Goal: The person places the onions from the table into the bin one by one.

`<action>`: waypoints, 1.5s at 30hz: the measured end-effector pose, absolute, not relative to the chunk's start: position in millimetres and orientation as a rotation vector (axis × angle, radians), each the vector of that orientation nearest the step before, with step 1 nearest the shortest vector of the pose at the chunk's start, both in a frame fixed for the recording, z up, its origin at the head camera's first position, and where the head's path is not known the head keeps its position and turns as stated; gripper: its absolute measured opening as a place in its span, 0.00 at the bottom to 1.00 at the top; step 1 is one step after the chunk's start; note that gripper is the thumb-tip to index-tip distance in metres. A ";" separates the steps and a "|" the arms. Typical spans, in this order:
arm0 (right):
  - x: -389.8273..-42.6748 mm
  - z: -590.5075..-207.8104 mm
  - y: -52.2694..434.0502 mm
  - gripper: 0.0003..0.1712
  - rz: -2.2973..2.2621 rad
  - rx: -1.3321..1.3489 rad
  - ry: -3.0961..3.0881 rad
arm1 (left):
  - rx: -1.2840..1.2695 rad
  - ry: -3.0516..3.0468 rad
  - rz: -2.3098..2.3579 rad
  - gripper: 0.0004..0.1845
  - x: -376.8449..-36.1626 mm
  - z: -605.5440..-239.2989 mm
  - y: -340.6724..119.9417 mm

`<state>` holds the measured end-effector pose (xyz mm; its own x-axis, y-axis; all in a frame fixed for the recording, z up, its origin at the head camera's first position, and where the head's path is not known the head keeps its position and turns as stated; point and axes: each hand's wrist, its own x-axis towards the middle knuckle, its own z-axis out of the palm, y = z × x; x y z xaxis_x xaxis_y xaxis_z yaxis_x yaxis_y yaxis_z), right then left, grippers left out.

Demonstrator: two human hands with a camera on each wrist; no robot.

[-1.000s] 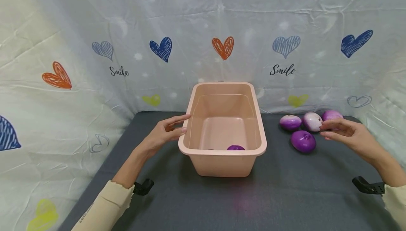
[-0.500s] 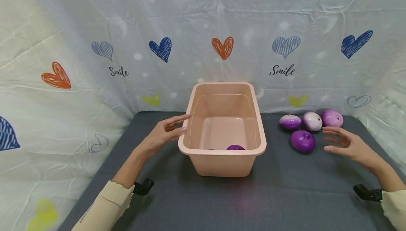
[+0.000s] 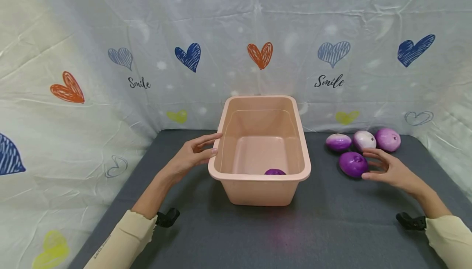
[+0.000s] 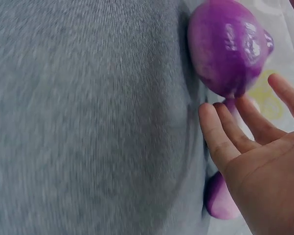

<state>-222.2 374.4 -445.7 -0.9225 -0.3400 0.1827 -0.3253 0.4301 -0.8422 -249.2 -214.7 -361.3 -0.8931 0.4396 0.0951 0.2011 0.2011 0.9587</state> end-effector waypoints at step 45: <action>-224.7 -431.3 373.9 0.36 -1.683 -0.531 2.672 | 0.623 2.246 1.782 0.30 -249.6 -360.3 -213.5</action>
